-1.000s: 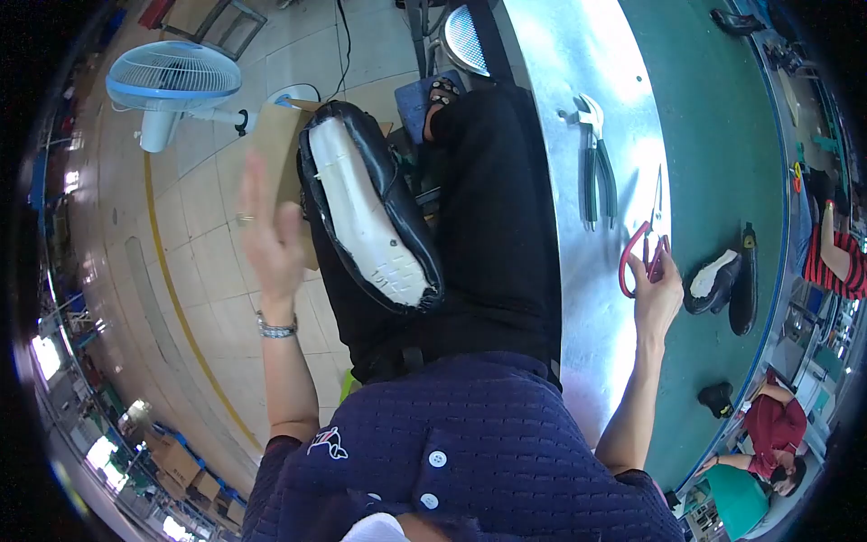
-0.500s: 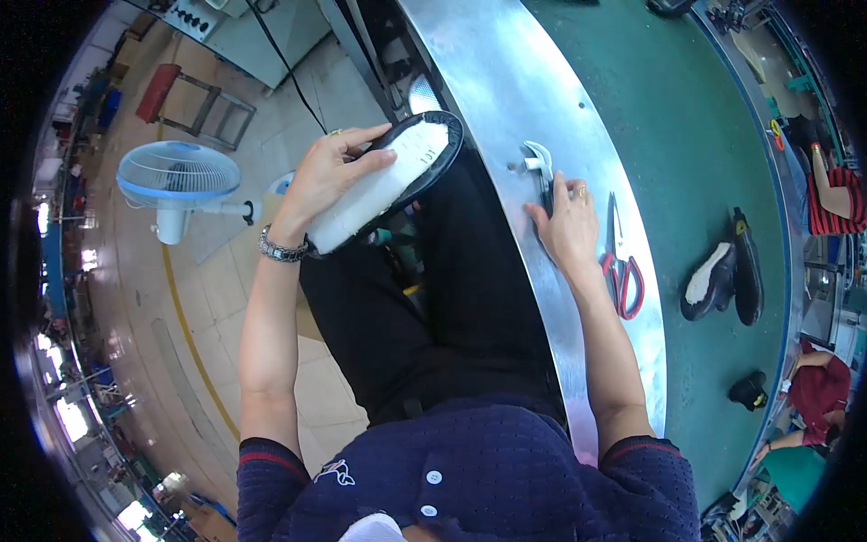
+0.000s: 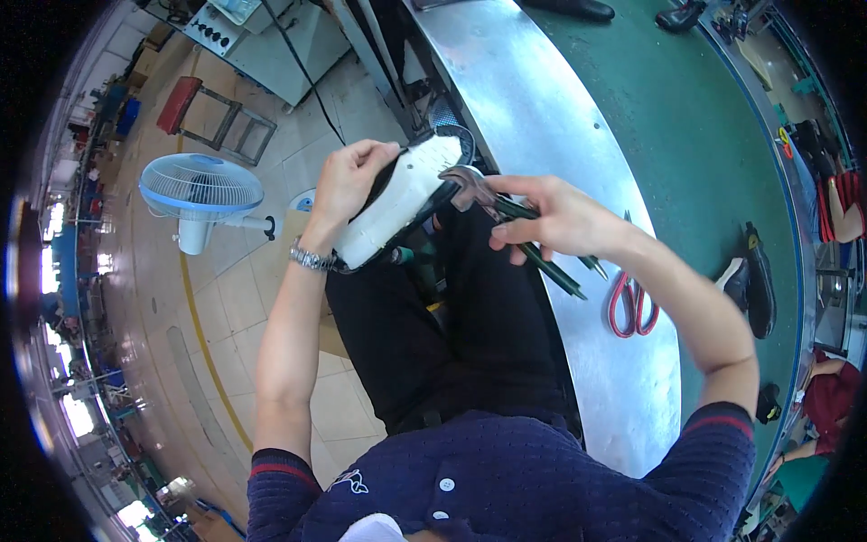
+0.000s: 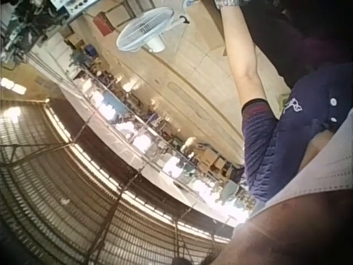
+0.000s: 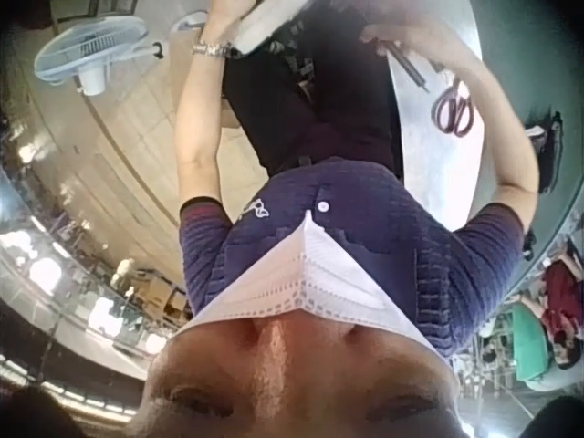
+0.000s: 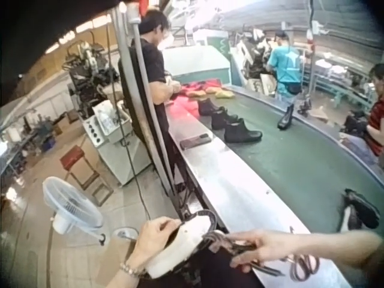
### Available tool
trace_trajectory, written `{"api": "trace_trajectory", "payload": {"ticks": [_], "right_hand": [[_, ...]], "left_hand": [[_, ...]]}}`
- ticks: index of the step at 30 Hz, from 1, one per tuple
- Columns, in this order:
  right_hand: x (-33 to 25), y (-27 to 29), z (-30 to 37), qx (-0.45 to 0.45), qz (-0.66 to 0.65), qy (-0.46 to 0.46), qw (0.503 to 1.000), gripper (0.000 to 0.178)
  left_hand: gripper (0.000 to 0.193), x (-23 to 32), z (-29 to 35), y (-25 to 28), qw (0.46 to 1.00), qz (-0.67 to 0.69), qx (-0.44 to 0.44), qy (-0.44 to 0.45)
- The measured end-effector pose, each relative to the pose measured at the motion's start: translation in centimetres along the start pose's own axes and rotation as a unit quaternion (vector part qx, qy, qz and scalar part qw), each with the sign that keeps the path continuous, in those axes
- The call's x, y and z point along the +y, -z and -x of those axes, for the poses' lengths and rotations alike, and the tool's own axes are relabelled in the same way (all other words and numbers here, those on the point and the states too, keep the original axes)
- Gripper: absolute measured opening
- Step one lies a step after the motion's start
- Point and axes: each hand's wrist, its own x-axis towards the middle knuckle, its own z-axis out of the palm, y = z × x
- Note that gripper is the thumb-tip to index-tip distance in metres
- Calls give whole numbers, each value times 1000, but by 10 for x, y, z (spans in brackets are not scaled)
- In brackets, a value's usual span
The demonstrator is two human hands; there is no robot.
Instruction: The recorder is assembling and inspecting shoes on a factory production line, using various hand tools to trim and adjust the shoe components.
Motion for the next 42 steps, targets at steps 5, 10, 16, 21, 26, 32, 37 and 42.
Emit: {"api": "trace_trajectory", "payload": {"ticks": [5,10,16,21,26,32,37,42], "right_hand": [[-42,4,-38,-67,167,28,983,66],[-60,-10,-40,-85,186,-55,977,62],[11,-40,-27,79,300,142,940,57],[21,-43,-26,126,321,188,919,57],[-1,-43,-12,139,646,116,741,56],[-56,-26,-9,21,611,47,790,53],[-27,-37,-38,174,389,93,900,58],[-39,-33,-27,166,323,127,923,53]], "left_hand": [[121,31,68,-17,997,-7,-29,-71],[113,36,92,-59,980,-78,159,-88],[90,35,95,-66,967,-54,207,-141],[85,28,101,-71,958,-75,227,-155],[77,20,107,-75,947,-112,242,-179],[69,11,103,-85,914,-235,264,-200],[67,14,99,-87,907,-259,260,-206],[66,7,101,-91,897,-282,277,-201]]}}
